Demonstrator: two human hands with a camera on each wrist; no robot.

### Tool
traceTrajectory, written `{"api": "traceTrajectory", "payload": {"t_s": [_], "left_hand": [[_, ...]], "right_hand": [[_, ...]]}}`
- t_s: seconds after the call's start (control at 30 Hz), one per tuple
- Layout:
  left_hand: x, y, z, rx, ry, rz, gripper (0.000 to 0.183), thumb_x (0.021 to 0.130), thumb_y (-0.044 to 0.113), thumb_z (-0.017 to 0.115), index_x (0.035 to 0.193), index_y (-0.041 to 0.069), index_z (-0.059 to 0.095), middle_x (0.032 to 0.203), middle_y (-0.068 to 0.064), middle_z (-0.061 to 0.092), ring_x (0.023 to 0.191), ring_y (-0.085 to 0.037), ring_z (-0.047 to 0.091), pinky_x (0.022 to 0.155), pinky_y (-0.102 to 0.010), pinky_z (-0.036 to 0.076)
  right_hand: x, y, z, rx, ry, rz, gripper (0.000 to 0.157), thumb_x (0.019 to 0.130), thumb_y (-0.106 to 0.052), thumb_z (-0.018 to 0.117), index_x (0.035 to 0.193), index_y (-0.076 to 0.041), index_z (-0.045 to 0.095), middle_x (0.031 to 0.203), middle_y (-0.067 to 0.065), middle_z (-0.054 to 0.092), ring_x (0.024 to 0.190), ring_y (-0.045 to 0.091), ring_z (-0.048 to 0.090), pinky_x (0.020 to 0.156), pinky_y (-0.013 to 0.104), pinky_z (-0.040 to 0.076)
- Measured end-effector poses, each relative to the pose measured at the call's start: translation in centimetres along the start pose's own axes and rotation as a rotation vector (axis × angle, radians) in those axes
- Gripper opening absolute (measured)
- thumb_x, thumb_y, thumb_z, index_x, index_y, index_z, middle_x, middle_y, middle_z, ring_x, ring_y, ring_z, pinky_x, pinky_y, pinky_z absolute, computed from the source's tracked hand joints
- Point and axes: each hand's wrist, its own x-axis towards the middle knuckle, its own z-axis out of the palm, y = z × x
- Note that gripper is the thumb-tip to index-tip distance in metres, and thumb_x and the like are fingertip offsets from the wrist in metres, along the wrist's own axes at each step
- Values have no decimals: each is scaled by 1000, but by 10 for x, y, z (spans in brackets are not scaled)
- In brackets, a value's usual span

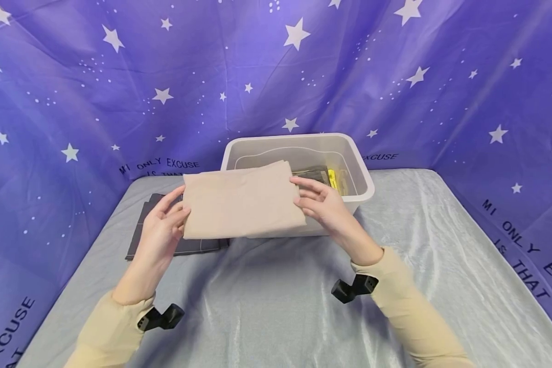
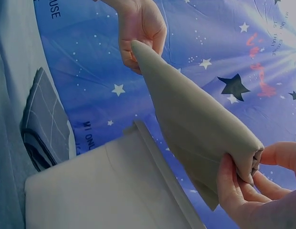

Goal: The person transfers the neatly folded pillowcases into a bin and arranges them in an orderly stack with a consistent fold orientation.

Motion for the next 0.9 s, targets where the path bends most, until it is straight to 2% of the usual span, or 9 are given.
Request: {"api": "traceTrajectory", "payload": {"t_s": [0.27, 0.57, 0.8, 0.9], "left_hand": [[12, -3, 13, 15, 7, -43, 51, 89, -4, 43, 136, 7, 30, 74, 4, 52, 62, -7, 41, 57, -19, 36], [26, -5, 27, 48, 2, -89, 51, 89, -4, 42, 137, 10, 30, 75, 4, 54, 62, -6, 45, 58, -18, 38], [38, -9, 36, 43, -9, -116, 51, 89, -6, 40, 136, 11, 32, 68, 5, 52, 58, -7, 41, 57, -19, 35], [44, -10, 41, 36, -18, -121, 52, 88, -7, 39, 136, 10, 32, 67, 4, 51, 59, -7, 40, 57, -18, 34]], "right_hand": [[0, -3, -11, 35, 25, -18, 47, 82, 5, 53, 128, -1, 43, 83, -5, 55, 69, 2, 49, 57, 12, 41], [2, -6, -24, 76, 66, -13, 46, 82, 3, 55, 127, -1, 44, 87, -3, 60, 77, 5, 53, 67, 17, 46], [3, -11, -33, 110, 97, 9, 47, 82, 3, 55, 127, 0, 43, 81, -3, 56, 70, 4, 52, 62, 16, 46], [5, -14, -37, 115, 105, 14, 47, 83, 5, 53, 129, 1, 41, 75, -4, 50, 60, 3, 47, 54, 13, 40]]}}
